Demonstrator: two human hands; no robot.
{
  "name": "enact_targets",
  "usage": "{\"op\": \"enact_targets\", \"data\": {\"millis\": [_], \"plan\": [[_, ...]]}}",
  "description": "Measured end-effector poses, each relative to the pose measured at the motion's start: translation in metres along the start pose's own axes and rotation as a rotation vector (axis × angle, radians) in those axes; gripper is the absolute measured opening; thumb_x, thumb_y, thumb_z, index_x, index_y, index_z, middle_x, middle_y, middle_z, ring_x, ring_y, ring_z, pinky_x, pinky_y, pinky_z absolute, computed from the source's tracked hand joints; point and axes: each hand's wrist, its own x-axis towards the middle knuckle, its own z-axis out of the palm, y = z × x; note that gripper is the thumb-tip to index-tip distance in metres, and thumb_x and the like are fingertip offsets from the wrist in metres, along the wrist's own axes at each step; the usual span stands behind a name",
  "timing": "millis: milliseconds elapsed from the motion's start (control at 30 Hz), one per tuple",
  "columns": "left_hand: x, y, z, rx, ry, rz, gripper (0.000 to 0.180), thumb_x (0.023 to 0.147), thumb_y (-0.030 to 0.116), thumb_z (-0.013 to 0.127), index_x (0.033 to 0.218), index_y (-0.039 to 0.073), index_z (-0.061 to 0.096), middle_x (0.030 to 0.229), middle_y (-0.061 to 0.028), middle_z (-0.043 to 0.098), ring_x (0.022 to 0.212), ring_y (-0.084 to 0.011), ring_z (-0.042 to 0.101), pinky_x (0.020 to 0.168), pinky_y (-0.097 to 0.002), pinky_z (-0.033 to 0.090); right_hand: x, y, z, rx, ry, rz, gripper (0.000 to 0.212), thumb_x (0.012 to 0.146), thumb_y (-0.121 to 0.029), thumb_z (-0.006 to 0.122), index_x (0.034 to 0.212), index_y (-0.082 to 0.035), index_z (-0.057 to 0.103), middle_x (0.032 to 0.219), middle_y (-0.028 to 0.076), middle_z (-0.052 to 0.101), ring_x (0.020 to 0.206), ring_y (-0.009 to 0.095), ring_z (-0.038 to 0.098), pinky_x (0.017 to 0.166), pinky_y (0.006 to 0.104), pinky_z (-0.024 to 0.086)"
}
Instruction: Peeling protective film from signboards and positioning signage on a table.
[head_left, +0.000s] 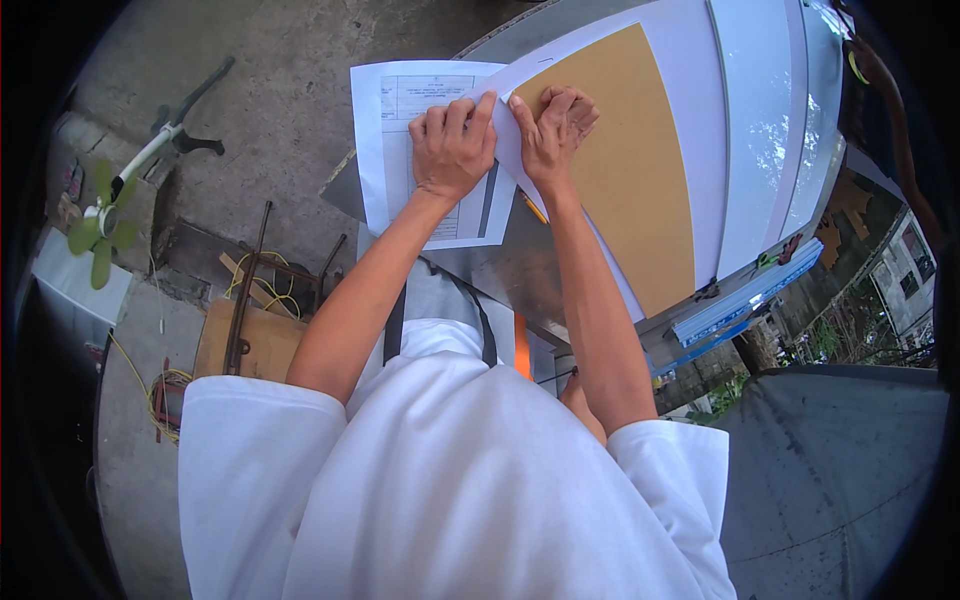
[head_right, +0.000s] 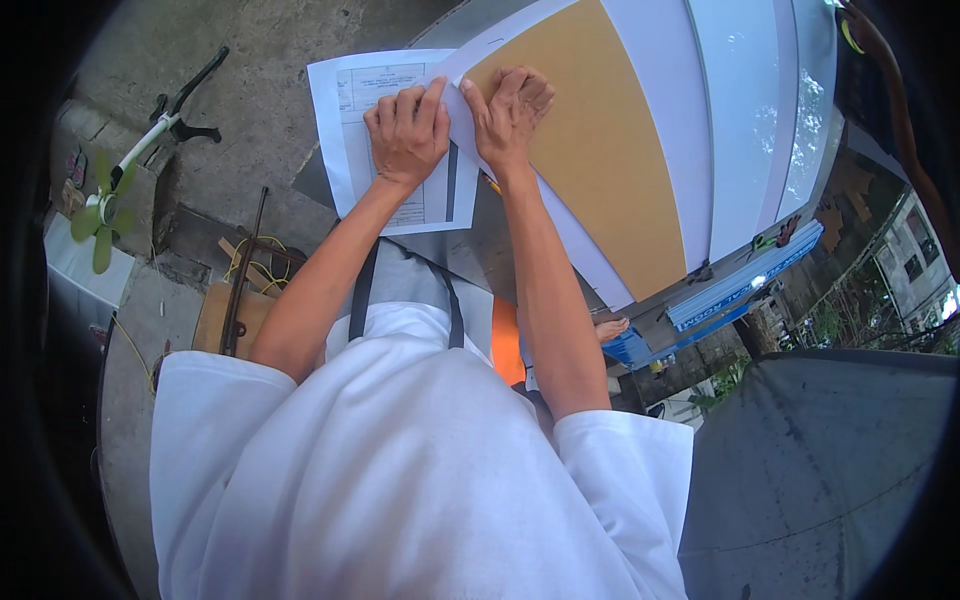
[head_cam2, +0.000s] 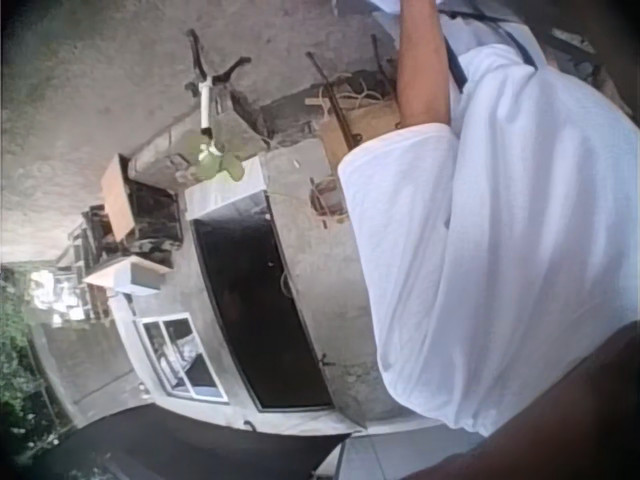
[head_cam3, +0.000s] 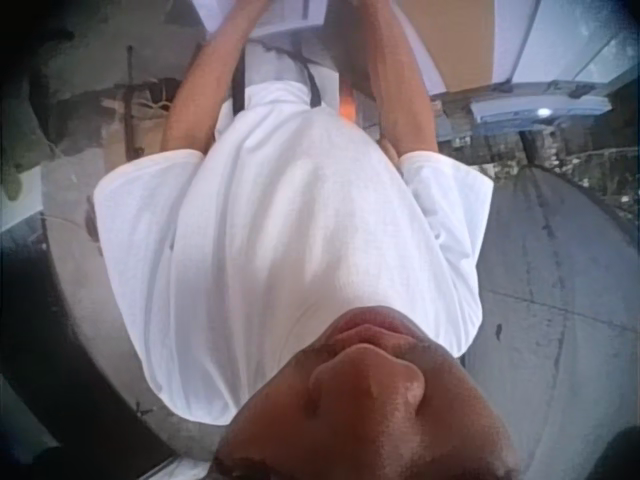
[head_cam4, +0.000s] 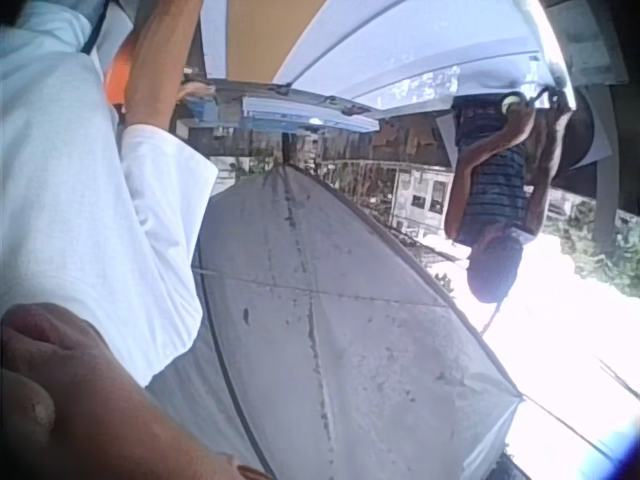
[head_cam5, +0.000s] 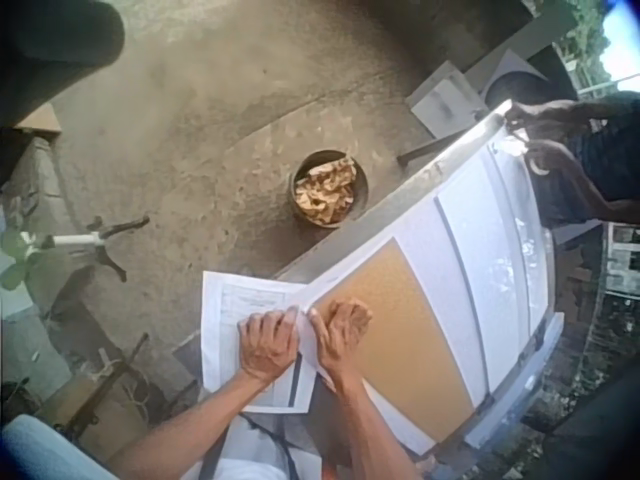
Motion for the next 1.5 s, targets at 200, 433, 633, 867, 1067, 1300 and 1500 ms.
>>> {"op": "enact_targets", "data": {"millis": [200, 433, 633, 867, 1067, 1300, 1500], "plan": [[-0.001, -0.001, 0.0, 0.0, -0.011, -0.006, 0.04, 0.082, 0.022, 0.066, 0.121, 0.023, 0.061, 0.095, 0.0034, 0.053, 0.087, -0.0168, 0.05, 0.08, -0.0371, 0.036, 0.0, -0.002, 0.001, 0.015, 0.014, -0.012, 0.046, 0.084, -0.048, 0.068, 0.099, -0.008, 0.05, 0.104, 0.01, 0.044, 0.103, 0.028, 0.037, 0.093, 0.043, 0.027], [-0.001, 0.0, -0.001, -0.002, -0.003, 0.008, 0.037, 0.084, 0.022, 0.065, 0.12, 0.022, 0.064, 0.096, 0.0034, 0.056, 0.088, -0.018, 0.051, 0.082, -0.0369, 0.035, 0.002, 0.0, 0.001, 0.026, 0.021, -0.005, 0.045, 0.085, -0.047, 0.068, 0.1, -0.007, 0.051, 0.105, 0.011, 0.045, 0.103, 0.029, 0.037, 0.094, 0.0439, 0.028], [-0.003, -0.002, 0.002, 0.017, 0.002, 0.016, 0.037, 0.084, 0.022, 0.065, 0.121, 0.022, 0.063, 0.095, 0.003, 0.055, 0.088, -0.0187, 0.05, 0.082, -0.0374, 0.035, 0.0, 0.005, 0.003, 0.137, 0.002, 0.01, 0.04, 0.086, -0.043, 0.068, 0.099, -0.008, 0.054, 0.106, 0.012, 0.046, 0.104, 0.03, 0.037, 0.094, 0.0444, 0.028], [0.0, 0.0, 0.003, 0.019, 0.031, 0.025, 0.036, 0.083, 0.022, 0.064, 0.119, 0.023, 0.063, 0.095, 0.0029, 0.055, 0.088, -0.0184, 0.05, 0.08, -0.0371, 0.036, 0.002, -0.004, 0.003, 0.035, 0.064, 0.056, 0.04, 0.087, -0.044, 0.067, 0.098, -0.008, 0.054, 0.106, 0.012, 0.046, 0.104, 0.031, 0.038, 0.095, 0.0456, 0.028], [0.0, -0.003, 0.003, 0.016, 0.044, 0.02, 0.036, 0.082, 0.022, 0.065, 0.118, 0.023, 0.063, 0.094, 0.0032, 0.054, 0.087, -0.0179, 0.05, 0.08, -0.0373, 0.035, 0.002, -0.004, 0.013, -0.007, 0.106, 0.022, 0.039, 0.088, -0.043, 0.065, 0.099, -0.007, 0.055, 0.104, 0.013, 0.046, 0.104, 0.032, 0.039, 0.092, 0.0468, 0.03], [-0.002, -0.001, 0.005, 0.046, 0.065, 0.021, 0.035, 0.081, 0.022, 0.065, 0.116, 0.023, 0.063, 0.093, 0.0038, 0.054, 0.086, -0.0175, 0.05, 0.079, -0.0369, 0.035, 0.002, -0.007, 0.012, 0.011, 0.159, 0.08, 0.034, 0.092, -0.039, 0.061, 0.097, -0.006, 0.055, 0.101, 0.014, 0.047, 0.1, 0.033, 0.042, 0.091, 0.0467, 0.032], [-0.001, 0.0, 0.007, 0.047, 0.097, 0.033, 0.035, 0.081, 0.022, 0.065, 0.116, 0.024, 0.063, 0.091, 0.0039, 0.054, 0.084, -0.0174, 0.05, 0.079, -0.036, 0.034, 0.005, 0.001, 0.02, 0.0, 0.255, 0.055, 0.032, 0.091, -0.038, 0.061, 0.093, -0.006, 0.057, 0.099, 0.014, 0.048, 0.098, 0.032, 0.043, 0.089, 0.0461, 0.032]]}}
